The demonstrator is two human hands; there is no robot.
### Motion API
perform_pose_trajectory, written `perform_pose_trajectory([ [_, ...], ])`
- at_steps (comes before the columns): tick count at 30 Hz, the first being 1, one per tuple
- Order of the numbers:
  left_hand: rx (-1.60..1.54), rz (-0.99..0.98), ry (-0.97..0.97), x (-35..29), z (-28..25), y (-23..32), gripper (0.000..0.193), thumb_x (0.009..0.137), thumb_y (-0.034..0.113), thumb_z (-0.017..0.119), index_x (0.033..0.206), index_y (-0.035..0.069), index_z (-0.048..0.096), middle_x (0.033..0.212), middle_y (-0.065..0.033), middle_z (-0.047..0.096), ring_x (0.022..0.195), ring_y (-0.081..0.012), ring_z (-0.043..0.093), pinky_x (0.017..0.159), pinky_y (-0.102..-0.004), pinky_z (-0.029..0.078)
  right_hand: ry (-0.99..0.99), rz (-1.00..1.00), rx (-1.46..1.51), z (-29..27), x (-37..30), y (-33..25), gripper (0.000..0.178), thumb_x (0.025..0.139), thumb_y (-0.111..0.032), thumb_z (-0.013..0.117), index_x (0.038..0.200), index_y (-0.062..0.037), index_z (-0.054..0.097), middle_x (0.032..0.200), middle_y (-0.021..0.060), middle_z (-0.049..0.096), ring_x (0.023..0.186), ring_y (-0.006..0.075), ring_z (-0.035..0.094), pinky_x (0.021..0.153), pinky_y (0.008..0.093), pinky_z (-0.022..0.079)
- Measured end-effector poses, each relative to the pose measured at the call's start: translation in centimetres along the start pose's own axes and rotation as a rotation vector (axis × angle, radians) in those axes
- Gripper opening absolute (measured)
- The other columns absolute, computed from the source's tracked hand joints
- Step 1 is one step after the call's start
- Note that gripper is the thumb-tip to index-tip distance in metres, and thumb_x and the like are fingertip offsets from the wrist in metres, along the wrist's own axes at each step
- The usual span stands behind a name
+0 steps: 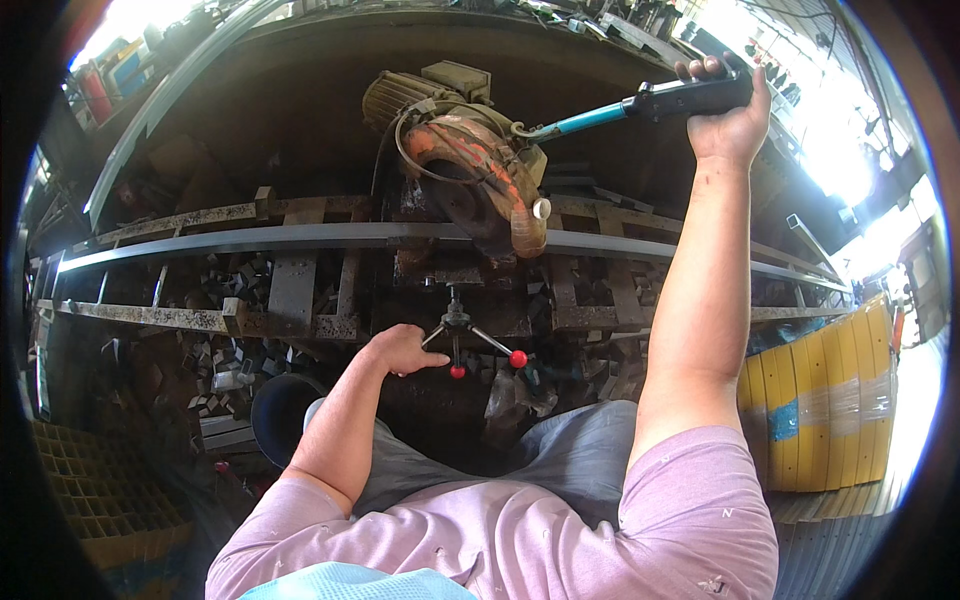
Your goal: The person sits on the floor and uses a chop saw to cut long metal bars. They position each bar under the blade, lower the saw to cut, and then remove the cut piece before repeating the process with another bar.
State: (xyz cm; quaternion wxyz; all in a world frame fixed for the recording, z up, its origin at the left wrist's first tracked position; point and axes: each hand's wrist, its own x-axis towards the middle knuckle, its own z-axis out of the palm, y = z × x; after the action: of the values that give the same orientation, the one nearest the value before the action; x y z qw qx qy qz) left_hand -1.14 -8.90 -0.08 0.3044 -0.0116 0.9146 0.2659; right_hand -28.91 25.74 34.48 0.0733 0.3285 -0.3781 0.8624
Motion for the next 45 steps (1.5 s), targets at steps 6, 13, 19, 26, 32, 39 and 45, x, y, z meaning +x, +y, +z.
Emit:
perform_pose_trajectory([
  [6, 0.008, 0.017, 0.025, 0.1, 0.2, -0.2, 0.072, 0.087, 0.07, 0.075, 0.076, -0.002, 0.078, 0.077, -0.0162, 0.077, 0.084, -0.0316, 0.079, 0.085, -0.0439, 0.062, -0.003, -0.008, 0.005, -0.1, -0.1, 0.0, 0.048, 0.103, -0.047, 0.061, 0.117, -0.0006, 0.064, 0.097, 0.015, 0.065, 0.099, 0.0356, 0.063, 0.109, 0.063, 0.049],
  [13, -0.001, 0.02, 0.03, 0.2, 0.3, -0.3, 0.072, 0.087, 0.069, 0.076, 0.072, -0.002, 0.077, 0.075, -0.0163, 0.077, 0.083, -0.0314, 0.079, 0.085, -0.0439, 0.062, -0.006, -0.011, 0.009, -0.1, -0.2, 0.0, 0.048, 0.104, -0.046, 0.061, 0.118, -0.0002, 0.063, 0.097, 0.0151, 0.065, 0.099, 0.0359, 0.063, 0.11, 0.0634, 0.048],
  [19, 0.0, 0.023, 0.047, 0.1, 0.4, -0.3, 0.073, 0.087, 0.069, 0.076, 0.073, -0.002, 0.077, 0.076, -0.0162, 0.077, 0.083, -0.0315, 0.079, 0.084, -0.0438, 0.062, -0.019, -0.009, 0.019, -0.4, -0.3, 0.0, 0.048, 0.104, -0.046, 0.061, 0.117, -0.0002, 0.064, 0.097, 0.0148, 0.065, 0.1, 0.0357, 0.062, 0.111, 0.0633, 0.048],
  [26, 0.005, 0.028, 0.04, 0.4, 0.5, -0.4, 0.073, 0.087, 0.07, 0.075, 0.073, -0.001, 0.078, 0.074, -0.0164, 0.076, 0.081, -0.0318, 0.078, 0.083, -0.0443, 0.061, -0.032, 0.0, 0.033, -0.8, -0.3, -0.2, 0.048, 0.104, -0.046, 0.061, 0.116, -0.0004, 0.064, 0.098, 0.0149, 0.065, 0.1, 0.0352, 0.062, 0.111, 0.0632, 0.048],
  [32, 0.008, 0.039, 0.04, 0.8, 0.7, -0.7, 0.074, 0.087, 0.071, 0.075, 0.07, -0.002, 0.077, 0.071, -0.0163, 0.076, 0.079, -0.0319, 0.078, 0.082, -0.0441, 0.062, -0.024, -0.005, 0.033, -0.3, -0.7, 0.0, 0.047, 0.104, -0.046, 0.061, 0.115, -0.0009, 0.065, 0.098, 0.0144, 0.065, 0.1, 0.0346, 0.062, 0.112, 0.0626, 0.047],
  [39, -0.014, 0.033, 0.025, 0.4, 0.2, -0.3, 0.075, 0.088, 0.071, 0.075, 0.069, -0.001, 0.076, 0.071, -0.0159, 0.076, 0.077, -0.0315, 0.078, 0.083, -0.0439, 0.062, -0.041, 0.004, 0.041, -0.8, -0.9, -0.3, 0.045, 0.104, -0.046, 0.06, 0.113, -0.0019, 0.065, 0.097, 0.014, 0.065, 0.099, 0.0345, 0.061, 0.111, 0.0621, 0.047],
  [45, -0.005, 0.014, 0.028, 0.5, 0.4, -0.5, 0.075, 0.089, 0.071, 0.074, 0.069, -0.002, 0.076, 0.071, -0.0155, 0.076, 0.077, -0.0308, 0.078, 0.082, -0.0435, 0.062, 0.028, -0.02, 0.033, -0.3, -1.1, 0.1, 0.043, 0.101, -0.043, 0.066, 0.112, -0.0017, 0.063, 0.095, 0.0149, 0.063, 0.098, 0.0344, 0.06, 0.114, 0.063, 0.042],
])
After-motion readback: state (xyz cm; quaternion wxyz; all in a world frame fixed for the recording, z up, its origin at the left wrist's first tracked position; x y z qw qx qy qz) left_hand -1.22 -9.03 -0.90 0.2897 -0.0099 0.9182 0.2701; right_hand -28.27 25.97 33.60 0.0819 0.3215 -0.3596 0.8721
